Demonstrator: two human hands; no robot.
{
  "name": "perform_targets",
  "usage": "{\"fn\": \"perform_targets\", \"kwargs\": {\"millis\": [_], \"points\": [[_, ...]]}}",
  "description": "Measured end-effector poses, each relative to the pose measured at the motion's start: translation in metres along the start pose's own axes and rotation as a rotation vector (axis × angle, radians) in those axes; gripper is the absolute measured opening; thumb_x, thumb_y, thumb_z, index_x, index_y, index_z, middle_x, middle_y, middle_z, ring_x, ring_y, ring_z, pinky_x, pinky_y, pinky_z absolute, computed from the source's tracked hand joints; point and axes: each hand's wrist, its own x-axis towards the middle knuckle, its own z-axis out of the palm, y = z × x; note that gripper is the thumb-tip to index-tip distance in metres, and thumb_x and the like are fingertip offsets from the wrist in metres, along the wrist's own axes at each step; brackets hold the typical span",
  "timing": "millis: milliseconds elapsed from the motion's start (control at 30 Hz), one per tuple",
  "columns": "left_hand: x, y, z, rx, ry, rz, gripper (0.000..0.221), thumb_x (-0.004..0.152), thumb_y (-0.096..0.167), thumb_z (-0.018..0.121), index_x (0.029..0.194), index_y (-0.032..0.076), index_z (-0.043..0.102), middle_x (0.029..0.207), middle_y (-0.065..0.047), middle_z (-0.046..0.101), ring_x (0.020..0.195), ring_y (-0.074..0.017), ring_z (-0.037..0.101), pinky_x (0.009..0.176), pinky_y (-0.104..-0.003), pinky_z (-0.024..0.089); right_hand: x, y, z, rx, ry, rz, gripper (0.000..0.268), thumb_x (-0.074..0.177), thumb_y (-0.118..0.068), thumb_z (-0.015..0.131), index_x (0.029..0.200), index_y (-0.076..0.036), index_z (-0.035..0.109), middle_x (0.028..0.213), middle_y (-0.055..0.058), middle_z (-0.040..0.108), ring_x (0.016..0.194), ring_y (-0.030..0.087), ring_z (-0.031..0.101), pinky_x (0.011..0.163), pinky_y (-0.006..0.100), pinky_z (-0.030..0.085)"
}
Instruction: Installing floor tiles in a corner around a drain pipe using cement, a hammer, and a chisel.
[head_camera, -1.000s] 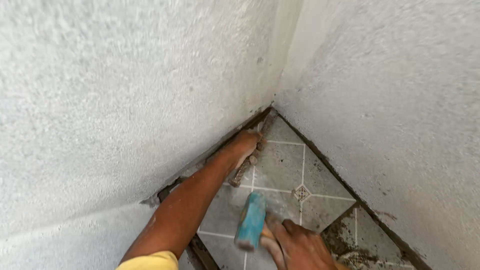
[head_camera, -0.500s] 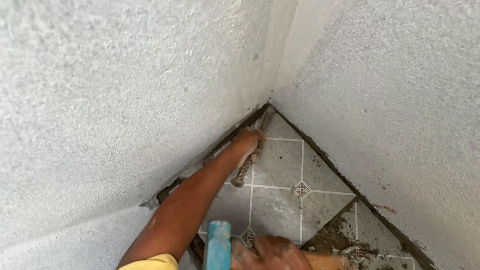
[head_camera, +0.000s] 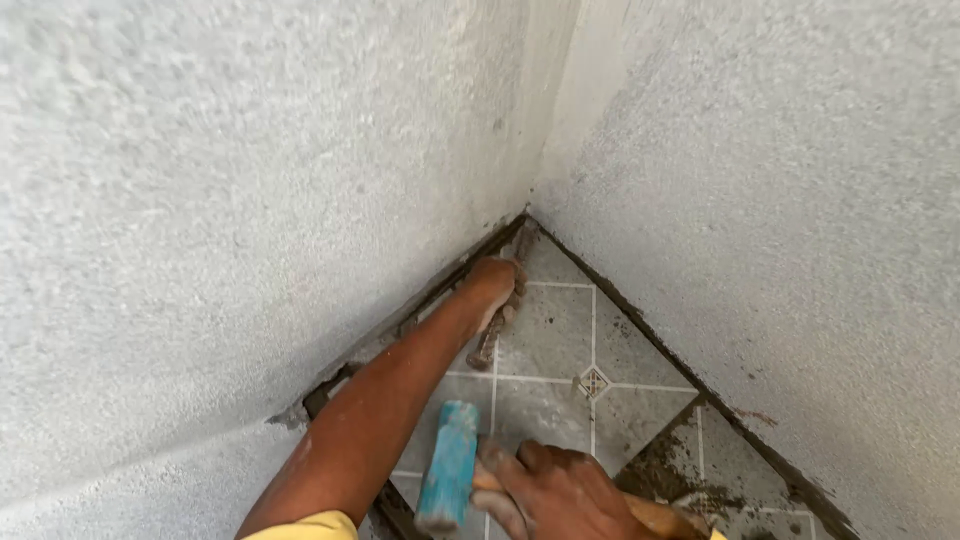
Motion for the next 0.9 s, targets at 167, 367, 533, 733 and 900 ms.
{"fn": "perform_targets", "kwargs": {"millis": [167,367,533,733,900], "points": [[0.006,0.003,0.012,0.019,0.022,0.061,0.029,0.103,0.013,0.041,0.083,0.002,0.058,0.070,-0.011,0.057,0.048,-0.0164,0.045,0.038,-0.032,0.035,0.020,0.003,-0.034,0.107,-0.074,0.004,0.053,0.100,-0.048,0.060,0.135,-0.008,0.059,0.088,0.023,0.068,0.068,0.035,0.071,0.057,0.049,0.059],[0.005,0.019,0.008,-0.018,0.042,0.041,0.038,0.107,0.020,0.041,0.080,-0.001,0.059,0.068,-0.013,0.056,0.047,-0.0183,0.044,0.038,-0.033,0.036,0.009,0.014,-0.035,0.193,-0.198,0.100,0.057,0.102,-0.045,0.051,0.144,-0.007,0.053,0.092,0.020,0.068,0.068,0.031,0.072,0.061,0.047,0.059],[0.002,0.034,0.016,-0.014,0.042,0.077,0.036,0.106,0.018,0.042,0.081,-0.001,0.059,0.068,-0.012,0.056,0.048,-0.0181,0.044,0.038,-0.033,0.037,0.000,0.045,-0.061,0.254,-0.021,0.324,0.055,0.102,-0.042,0.050,0.146,-0.008,0.051,0.088,0.017,0.071,0.069,0.030,0.072,0.063,0.046,0.061],[0.014,0.027,0.017,-0.034,0.065,0.056,0.033,0.106,0.016,0.043,0.083,-0.001,0.060,0.069,-0.012,0.056,0.048,-0.0179,0.045,0.039,-0.034,0.037,-0.035,0.054,-0.037,0.269,0.090,0.106,0.048,0.106,-0.040,0.053,0.137,-0.004,0.057,0.089,0.015,0.074,0.072,0.024,0.077,0.066,0.039,0.063],[0.017,0.009,0.014,-0.058,0.067,0.062,0.032,0.105,0.015,0.043,0.084,-0.001,0.060,0.069,-0.011,0.056,0.048,-0.0176,0.045,0.040,-0.034,0.038,0.006,0.022,-0.078,0.211,-0.147,0.162,0.056,0.103,-0.043,0.056,0.147,-0.008,0.053,0.093,0.017,0.070,0.070,0.029,0.073,0.064,0.045,0.061]]}}
